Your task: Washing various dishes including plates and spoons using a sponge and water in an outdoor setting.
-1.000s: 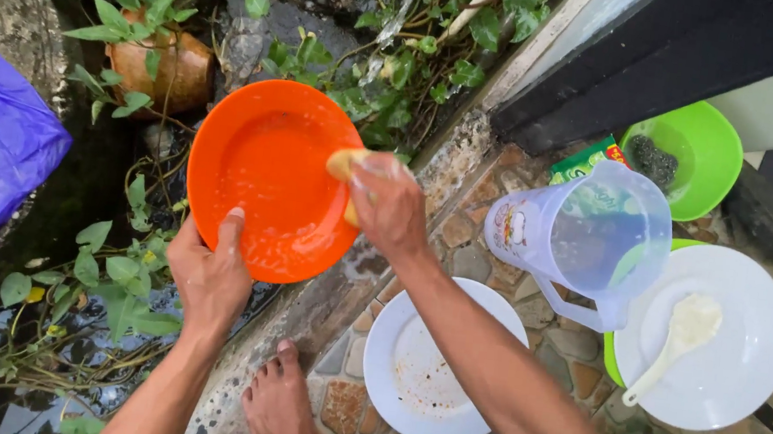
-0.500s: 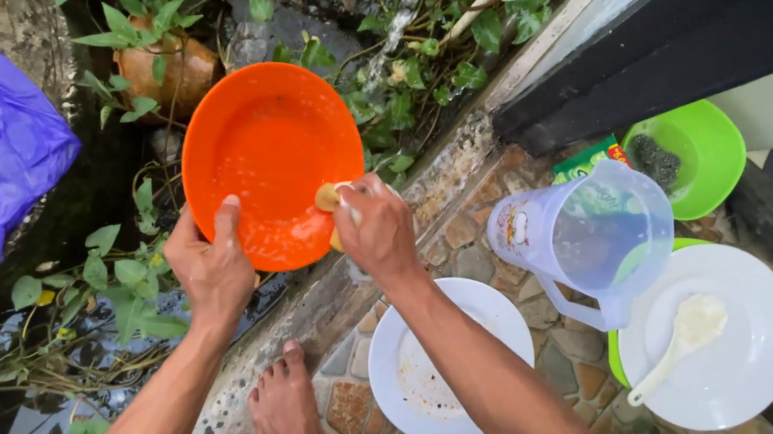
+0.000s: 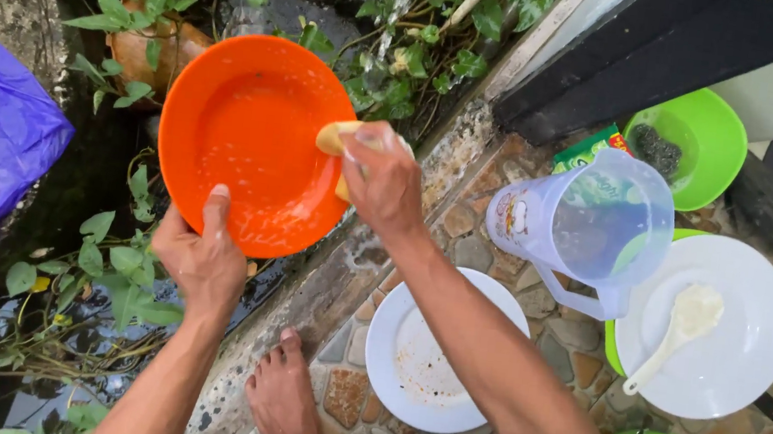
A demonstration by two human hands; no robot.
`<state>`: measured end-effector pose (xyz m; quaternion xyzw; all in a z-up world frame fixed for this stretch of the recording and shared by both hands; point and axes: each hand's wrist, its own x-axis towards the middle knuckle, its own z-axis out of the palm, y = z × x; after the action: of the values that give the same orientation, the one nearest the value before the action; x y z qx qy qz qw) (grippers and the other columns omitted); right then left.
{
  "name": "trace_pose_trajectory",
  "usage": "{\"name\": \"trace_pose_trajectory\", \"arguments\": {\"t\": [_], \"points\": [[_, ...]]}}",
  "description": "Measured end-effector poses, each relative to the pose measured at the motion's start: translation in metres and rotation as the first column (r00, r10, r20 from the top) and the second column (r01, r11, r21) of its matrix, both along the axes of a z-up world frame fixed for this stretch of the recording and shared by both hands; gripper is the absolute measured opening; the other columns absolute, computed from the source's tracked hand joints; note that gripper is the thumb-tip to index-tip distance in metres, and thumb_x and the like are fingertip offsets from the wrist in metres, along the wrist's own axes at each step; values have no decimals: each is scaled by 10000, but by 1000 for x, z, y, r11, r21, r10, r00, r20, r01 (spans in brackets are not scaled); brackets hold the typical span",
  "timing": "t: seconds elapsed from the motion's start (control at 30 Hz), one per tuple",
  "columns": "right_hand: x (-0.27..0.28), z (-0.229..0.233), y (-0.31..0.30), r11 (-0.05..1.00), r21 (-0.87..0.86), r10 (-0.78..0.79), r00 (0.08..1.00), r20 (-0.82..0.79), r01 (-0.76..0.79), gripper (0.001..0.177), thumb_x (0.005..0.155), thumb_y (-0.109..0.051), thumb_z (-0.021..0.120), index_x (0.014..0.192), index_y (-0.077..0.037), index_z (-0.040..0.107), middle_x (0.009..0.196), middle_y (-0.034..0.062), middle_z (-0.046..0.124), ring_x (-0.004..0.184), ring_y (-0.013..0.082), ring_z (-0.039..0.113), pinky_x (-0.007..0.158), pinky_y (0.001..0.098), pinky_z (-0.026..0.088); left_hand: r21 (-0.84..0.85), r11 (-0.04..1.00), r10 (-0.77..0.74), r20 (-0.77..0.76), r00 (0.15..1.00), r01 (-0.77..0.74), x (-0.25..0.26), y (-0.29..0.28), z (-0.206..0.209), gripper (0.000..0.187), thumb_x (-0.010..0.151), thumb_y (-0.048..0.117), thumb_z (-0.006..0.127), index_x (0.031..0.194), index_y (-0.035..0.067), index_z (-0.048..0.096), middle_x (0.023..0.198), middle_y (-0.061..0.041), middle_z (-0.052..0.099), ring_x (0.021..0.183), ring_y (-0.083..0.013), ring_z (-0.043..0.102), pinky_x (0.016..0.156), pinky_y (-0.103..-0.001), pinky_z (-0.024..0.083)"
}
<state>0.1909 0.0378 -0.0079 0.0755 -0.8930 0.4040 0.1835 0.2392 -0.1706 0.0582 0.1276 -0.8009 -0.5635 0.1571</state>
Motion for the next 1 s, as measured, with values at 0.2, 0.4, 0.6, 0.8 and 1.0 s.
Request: {"name": "trace_pose_trajectory", "arguments": {"t": [0.2, 0.4, 0.6, 0.8, 1.0], "points": [[6, -8, -4, 999, -30, 45, 996, 79, -43, 207, 892, -200, 649, 1002, -130, 811, 1004, 103, 696, 855, 386, 708, 770, 465, 571, -7, 999, -45, -62, 997, 45, -8, 17, 26, 284, 1118, 83, 596, 840, 37, 629, 689, -86, 564, 720, -148, 582, 668, -370, 482], [11, 4, -15, 999, -49, -1, 1000, -31, 0, 184, 898, -176, 667, 981, -88, 806, 993, 118, 680, 845, 414, 695, 759, 472, 568, 62, 997, 42, -81, 996, -36, -17, 1, -5, 317, 1074, 54, 661, 762, 59, 602, 660, -56, 549, 690, -78, 524, 654, -279, 462], [14, -4, -9, 997, 45, 64, 997, 51, -67, 190, 914, -253, 652, 978, -196, 822, 985, 56, 685, 868, 329, 667, 781, 442, 537, 22, 998, 67, -36, 997, -66, -4, -2, -17, 349, 1067, 49, 674, 731, 46, 580, 659, -49, 547, 688, -78, 480, 625, -287, 446], [-20, 27, -28, 991, -74, -125, 972, -198, 112, 235, 946, -215, 717, 1165, -143, 767, 1187, 94, 671, 1111, 376, 647, 971, 477, 492, 80, 981, -187, 134, 973, 177, 11, 15, -27, 408, 1116, 231, 596, 759, 34, 607, 649, -153, 576, 668, -218, 568, 671, -409, 470], [33, -7, -39, 891, -316, 336, 942, -23, -326, 171, 904, -224, 748, 1071, -219, 787, 1074, 76, 698, 1046, 362, 682, 923, 454, 546, -8, 991, -130, 166, 978, 133, -14, -18, -23, 651, 1163, 543, 248, 882, 87, 618, 752, -101, 590, 691, -199, 596, 691, -367, 522]]}}
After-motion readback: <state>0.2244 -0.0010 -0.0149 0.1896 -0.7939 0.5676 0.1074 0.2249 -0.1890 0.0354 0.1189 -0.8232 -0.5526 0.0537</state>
